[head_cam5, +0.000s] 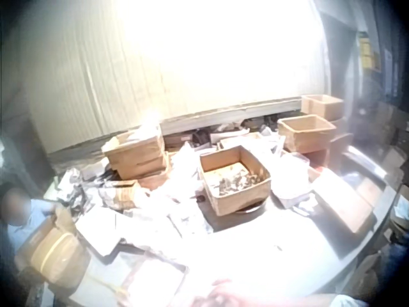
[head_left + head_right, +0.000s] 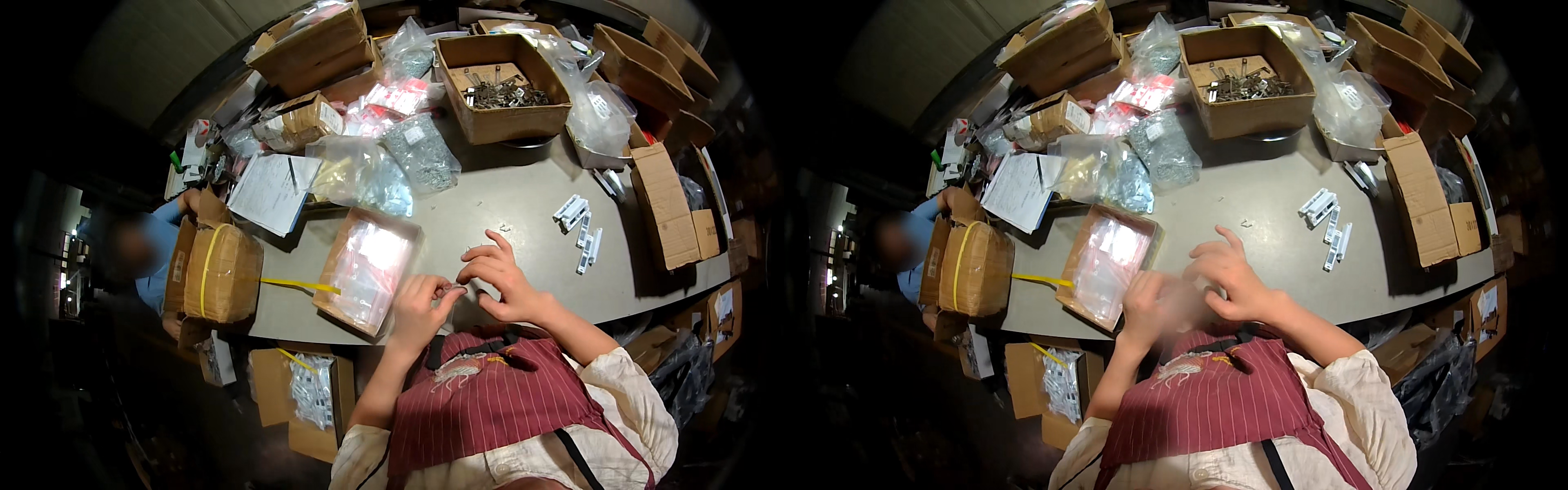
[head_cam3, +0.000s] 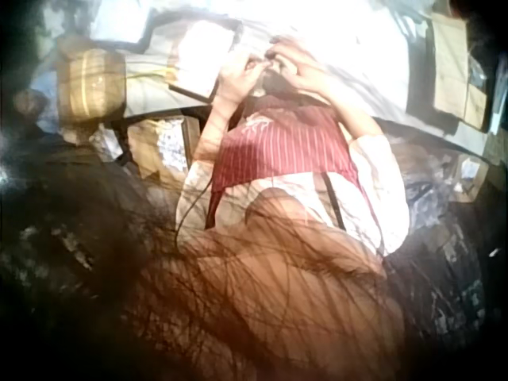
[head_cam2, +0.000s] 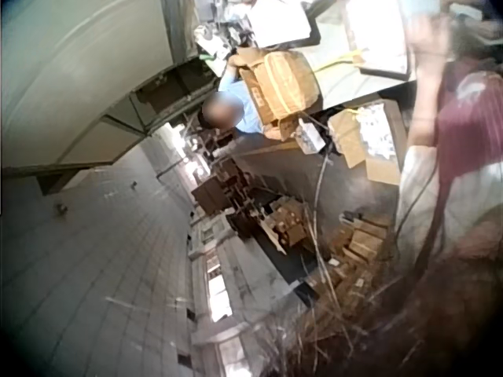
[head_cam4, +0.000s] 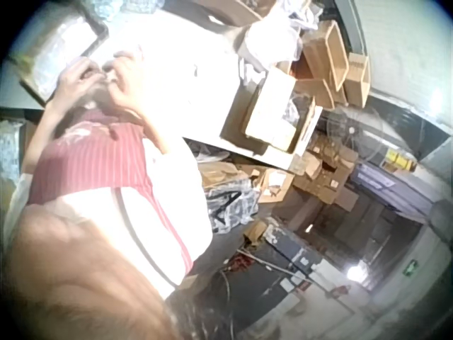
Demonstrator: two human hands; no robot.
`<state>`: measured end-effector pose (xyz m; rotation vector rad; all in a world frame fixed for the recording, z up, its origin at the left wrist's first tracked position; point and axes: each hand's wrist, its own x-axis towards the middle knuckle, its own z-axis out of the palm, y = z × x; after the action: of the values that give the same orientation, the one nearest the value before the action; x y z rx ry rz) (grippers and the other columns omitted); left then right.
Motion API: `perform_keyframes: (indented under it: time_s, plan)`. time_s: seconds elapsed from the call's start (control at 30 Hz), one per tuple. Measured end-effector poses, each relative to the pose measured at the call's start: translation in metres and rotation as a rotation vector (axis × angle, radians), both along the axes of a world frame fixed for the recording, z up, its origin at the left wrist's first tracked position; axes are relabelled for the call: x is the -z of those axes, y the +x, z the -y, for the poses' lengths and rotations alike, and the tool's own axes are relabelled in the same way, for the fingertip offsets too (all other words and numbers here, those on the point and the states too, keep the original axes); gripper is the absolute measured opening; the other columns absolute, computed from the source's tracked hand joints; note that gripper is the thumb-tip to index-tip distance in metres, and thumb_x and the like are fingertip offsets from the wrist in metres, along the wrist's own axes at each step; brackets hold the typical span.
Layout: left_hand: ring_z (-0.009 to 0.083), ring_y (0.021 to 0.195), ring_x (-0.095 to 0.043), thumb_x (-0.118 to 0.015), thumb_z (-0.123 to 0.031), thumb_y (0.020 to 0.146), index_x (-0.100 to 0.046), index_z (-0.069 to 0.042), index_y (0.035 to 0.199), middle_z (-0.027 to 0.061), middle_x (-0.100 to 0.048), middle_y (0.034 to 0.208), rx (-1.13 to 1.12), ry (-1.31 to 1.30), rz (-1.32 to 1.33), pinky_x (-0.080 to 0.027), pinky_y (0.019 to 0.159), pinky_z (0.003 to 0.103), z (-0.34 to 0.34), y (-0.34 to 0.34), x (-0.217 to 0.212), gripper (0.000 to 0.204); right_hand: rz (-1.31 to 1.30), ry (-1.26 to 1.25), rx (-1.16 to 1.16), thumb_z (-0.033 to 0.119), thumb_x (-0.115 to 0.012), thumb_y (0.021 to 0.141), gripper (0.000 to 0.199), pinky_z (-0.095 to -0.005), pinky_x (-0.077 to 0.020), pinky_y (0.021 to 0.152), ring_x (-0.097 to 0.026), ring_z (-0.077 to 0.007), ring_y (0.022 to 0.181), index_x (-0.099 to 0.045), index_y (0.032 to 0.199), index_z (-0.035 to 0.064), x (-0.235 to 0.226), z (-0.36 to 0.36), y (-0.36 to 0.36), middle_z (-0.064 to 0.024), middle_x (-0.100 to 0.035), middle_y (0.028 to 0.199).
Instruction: The person stands at a cluttered workbench in a warehouse, picking up small white rectangular components and placing them into clear plastic bags. They handle the items one by one, occasionally adjusting the bags or moving other boxes on the table. Another person is visible in the background working on a separate task.
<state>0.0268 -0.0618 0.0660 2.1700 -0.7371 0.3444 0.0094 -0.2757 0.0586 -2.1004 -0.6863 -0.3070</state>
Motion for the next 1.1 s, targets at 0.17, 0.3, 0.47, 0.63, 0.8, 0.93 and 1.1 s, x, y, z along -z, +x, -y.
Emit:
perform_keyframes:
  time_s: [0.17,0.3,0.47,0.63,0.8,0.93,1.1]
  plan:
    - [0.0154,0.071,-0.064,-0.080,-0.010,0.083,-0.070,-0.001,0.091,0.0073,-0.068,0.082,-0.070,-0.264,-0.364,-0.051,0.066,0.029,0.005,-0.008,0.007,0.015,-0.102,0.043,0.095,0.011,-0.063,0.075,0.028,-0.0582,-0.0196,0.119,-0.057,-0.0255,0.118,-0.066,0.103,0.0106,0.014,0.003,-0.009,-0.0021,-0.067,0.102]
    - [0.0117,0.076,-0.066,-0.077,-0.009,0.087,-0.070,0.002,0.095,0.0075,-0.071,0.086,-0.066,-0.434,-0.557,-0.052,0.071,0.026,0.010,-0.009,0.011,0.015,-0.125,0.030,0.123,0.014,-0.070,0.082,0.021,-0.0579,-0.0205,0.118,-0.057,-0.0245,0.119,-0.066,0.103,0.0103,0.024,-0.003,-0.012,-0.0023,-0.067,0.102]
    - [0.0227,0.100,-0.065,-0.081,-0.019,0.084,-0.062,0.002,0.119,0.0149,-0.066,0.113,0.011,-0.290,-0.484,-0.052,0.087,0.035,0.008,-0.003,0.012,0.045,-0.154,-0.010,0.088,0.012,-0.067,0.080,0.026,-0.0653,-0.0100,0.118,-0.045,-0.0347,0.136,-0.065,0.106,0.0109,0.034,-0.005,-0.007,-0.0063,-0.062,0.127]
    - [0.0360,0.125,-0.050,-0.085,-0.026,0.073,-0.049,0.001,0.136,0.0188,-0.054,0.133,0.119,0.108,-0.088,-0.038,0.106,0.048,0.001,0.009,0.024,0.078,-0.211,-0.127,-0.040,0.007,-0.059,0.073,0.035,-0.0697,0.0093,0.116,-0.017,-0.0425,0.153,-0.066,0.107,0.0107,0.024,-0.004,-0.009,-0.0058,-0.056,0.146]
    - [0.0370,0.114,-0.053,-0.077,-0.009,0.067,-0.055,0.000,0.125,0.0166,-0.058,0.116,0.213,0.228,-0.025,-0.038,0.102,0.049,0.003,0.009,0.039,0.063,-0.241,-0.253,-0.154,0.018,-0.067,0.067,0.059,-0.0720,0.0133,0.114,-0.011,-0.0425,0.154,-0.068,0.127,0.0169,0.022,-0.007,-0.016,-0.0095,-0.049,0.151]
    - [0.0365,0.107,-0.054,-0.073,-0.002,0.066,-0.058,-0.001,0.117,0.0159,-0.058,0.109,0.245,0.206,0.087,-0.040,0.097,0.049,0.008,0.011,0.042,0.053,-0.254,-0.325,-0.196,0.020,-0.069,0.068,0.058,-0.0747,0.0122,0.113,-0.012,-0.0422,0.154,-0.072,0.125,0.0234,0.024,0.001,-0.020,-0.0101,-0.049,0.151]
    - [0.0375,0.099,-0.054,-0.071,-0.001,0.069,-0.058,-0.002,0.105,0.0160,-0.058,0.100,0.145,0.265,0.021,-0.043,0.090,0.048,0.004,0.005,0.082,0.038,-0.291,-0.193,-0.174,0.018,-0.068,0.070,0.044,-0.0657,-0.0137,0.116,-0.045,-0.0358,0.134,-0.074,0.114,0.0151,0.038,0.006,-0.016,-0.0121,-0.056,0.139]
